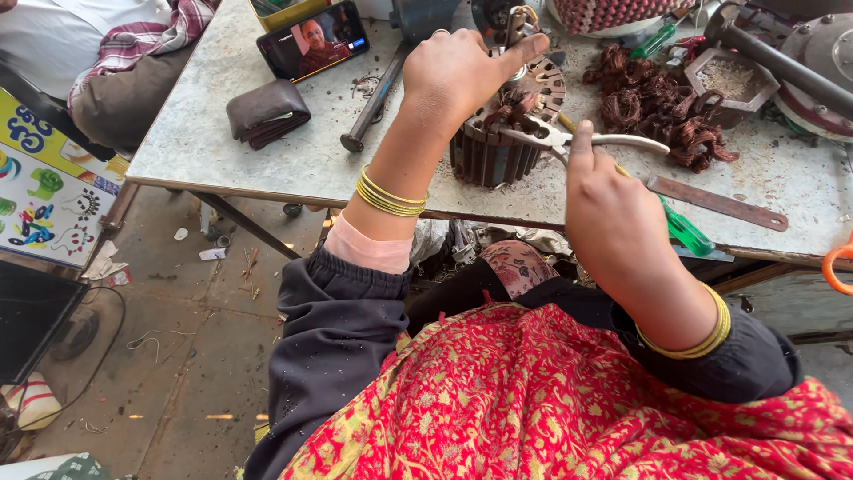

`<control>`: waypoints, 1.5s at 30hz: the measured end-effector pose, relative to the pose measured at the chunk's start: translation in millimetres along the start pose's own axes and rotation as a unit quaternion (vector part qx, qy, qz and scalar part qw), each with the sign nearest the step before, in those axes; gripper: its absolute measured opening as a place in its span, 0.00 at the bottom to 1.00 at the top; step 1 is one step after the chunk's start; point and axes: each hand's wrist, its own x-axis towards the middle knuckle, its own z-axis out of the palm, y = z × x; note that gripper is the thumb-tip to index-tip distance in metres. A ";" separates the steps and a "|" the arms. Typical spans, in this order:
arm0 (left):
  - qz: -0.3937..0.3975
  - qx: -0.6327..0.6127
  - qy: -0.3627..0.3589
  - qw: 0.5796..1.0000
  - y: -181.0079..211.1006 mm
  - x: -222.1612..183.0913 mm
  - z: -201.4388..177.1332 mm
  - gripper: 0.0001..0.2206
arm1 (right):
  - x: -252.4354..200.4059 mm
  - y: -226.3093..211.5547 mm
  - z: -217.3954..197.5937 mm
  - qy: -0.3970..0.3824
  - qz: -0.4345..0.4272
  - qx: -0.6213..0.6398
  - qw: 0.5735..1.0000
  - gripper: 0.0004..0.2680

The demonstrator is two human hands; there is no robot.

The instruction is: The person uses a screwdriver and pliers to remove copper windings from a motor stator. They repeatedly pry and pull the wires from the stator slots, placing the removed copper on the workbench.

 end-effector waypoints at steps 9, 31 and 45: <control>0.187 -0.216 -0.027 0.958 -11.9 25.4 24.8 0.41 | 21.3 -31.3 11.2 -0.004 0.034 -0.132 0.991 0.22; 0.272 -0.212 -0.070 0.936 -29.0 16.6 26.1 0.35 | 31.5 31.6 -9.1 -0.027 -0.062 0.082 0.994 0.29; 0.234 -0.237 -0.005 0.943 -24.4 20.0 42.4 0.45 | 20.7 -22.4 -21.5 -0.036 0.052 -0.099 0.993 0.22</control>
